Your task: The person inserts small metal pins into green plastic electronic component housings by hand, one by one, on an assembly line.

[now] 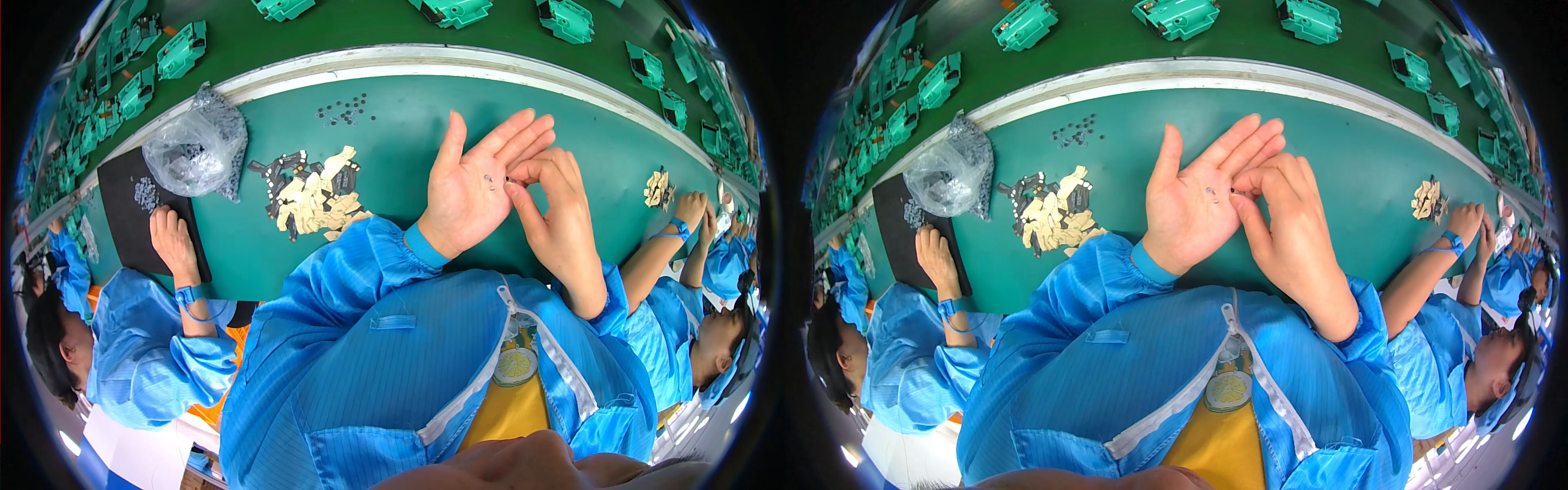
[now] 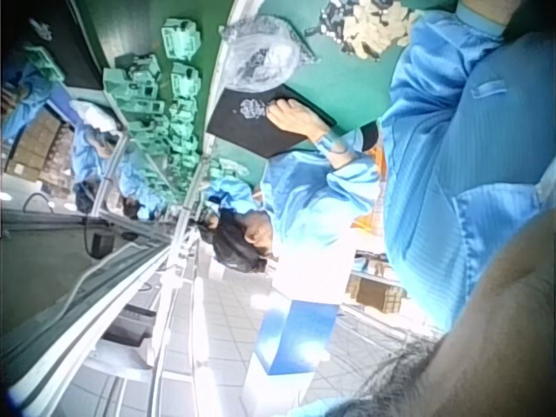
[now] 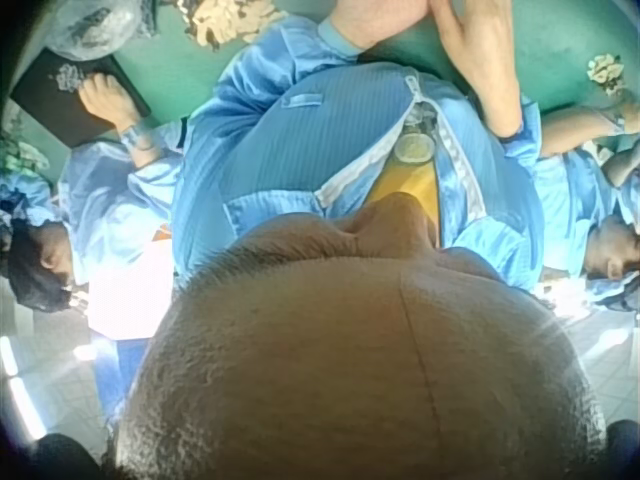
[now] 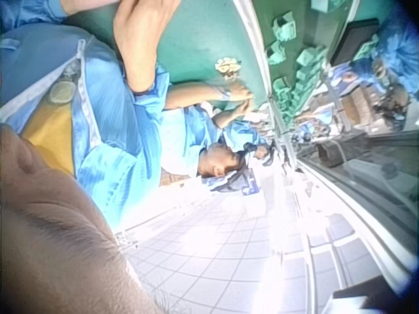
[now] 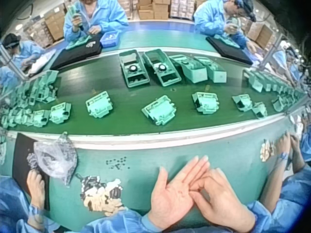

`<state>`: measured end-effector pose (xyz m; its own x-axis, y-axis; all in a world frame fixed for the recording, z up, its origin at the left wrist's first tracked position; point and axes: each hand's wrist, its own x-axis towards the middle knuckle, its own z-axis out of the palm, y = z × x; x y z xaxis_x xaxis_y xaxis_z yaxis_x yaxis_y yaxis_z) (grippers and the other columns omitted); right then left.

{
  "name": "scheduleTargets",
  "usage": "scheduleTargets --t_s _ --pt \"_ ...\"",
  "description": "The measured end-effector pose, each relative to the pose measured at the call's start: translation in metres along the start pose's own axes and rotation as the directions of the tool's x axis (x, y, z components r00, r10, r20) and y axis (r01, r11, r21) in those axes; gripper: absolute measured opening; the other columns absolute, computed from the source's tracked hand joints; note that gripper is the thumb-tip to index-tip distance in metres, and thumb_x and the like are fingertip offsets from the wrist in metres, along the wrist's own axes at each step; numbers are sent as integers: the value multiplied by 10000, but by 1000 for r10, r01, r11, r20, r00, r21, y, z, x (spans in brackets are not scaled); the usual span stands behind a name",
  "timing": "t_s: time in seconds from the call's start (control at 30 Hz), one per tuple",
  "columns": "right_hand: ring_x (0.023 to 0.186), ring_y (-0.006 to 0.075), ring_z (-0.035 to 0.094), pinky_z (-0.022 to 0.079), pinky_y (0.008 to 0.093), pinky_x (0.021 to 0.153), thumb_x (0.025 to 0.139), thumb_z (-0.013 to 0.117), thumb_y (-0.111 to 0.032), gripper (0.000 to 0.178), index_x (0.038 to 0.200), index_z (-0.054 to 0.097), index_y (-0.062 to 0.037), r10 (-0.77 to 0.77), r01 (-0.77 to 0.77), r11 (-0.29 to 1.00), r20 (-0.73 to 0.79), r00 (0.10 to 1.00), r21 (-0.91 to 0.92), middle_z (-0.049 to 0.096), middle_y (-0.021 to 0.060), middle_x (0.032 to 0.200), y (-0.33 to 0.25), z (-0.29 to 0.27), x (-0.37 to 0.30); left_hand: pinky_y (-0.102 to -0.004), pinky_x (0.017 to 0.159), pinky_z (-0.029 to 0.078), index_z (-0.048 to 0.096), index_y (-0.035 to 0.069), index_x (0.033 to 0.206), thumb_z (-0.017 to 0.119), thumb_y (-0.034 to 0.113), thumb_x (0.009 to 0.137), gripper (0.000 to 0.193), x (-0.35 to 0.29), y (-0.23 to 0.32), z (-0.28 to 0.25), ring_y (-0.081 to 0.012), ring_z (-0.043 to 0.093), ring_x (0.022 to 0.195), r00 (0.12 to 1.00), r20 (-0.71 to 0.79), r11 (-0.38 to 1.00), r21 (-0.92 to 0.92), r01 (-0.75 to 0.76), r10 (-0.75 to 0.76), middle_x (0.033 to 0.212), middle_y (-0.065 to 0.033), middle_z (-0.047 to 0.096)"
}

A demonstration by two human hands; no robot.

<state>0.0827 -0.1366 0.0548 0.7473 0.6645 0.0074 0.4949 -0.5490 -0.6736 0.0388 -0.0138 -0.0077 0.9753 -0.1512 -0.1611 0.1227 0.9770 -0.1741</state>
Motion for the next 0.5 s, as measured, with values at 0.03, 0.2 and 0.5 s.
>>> scheduleTargets --t_s 0.03,0.2,0.5 --pt "823 316 518 427 400 719 765 675 46 178 904 579 -10 -5 5 1000 5 1000 3 551 133 882 -1 1 1 -446 1204 154 301 -16 1489 246 655 979 845 -1 1 1 -326 213 1466 1000 -8 1000 -3 -4 4 1562 -214 266" --pt "822 314 520 434 397 727 765 671 38 133 857 581 3 -38 38 997 7 999 -72 555 136 851 1 4 7 -435 1201 178 344 -35 1461 267 624 991 813 3 -2 -5 -323 261 1447 999 12 999 -19 -34 34 1538 -218 315" --pt "826 320 526 441 397 724 763 644 63 110 840 573 30 -53 80 976 134 990 -201 551 146 840 -24 -3 24 -419 1179 236 370 -18 1449 310 630 983 800 -2 -2 -3 -287 356 1391 997 -10 997 24 -77 78 1501 -181 391"
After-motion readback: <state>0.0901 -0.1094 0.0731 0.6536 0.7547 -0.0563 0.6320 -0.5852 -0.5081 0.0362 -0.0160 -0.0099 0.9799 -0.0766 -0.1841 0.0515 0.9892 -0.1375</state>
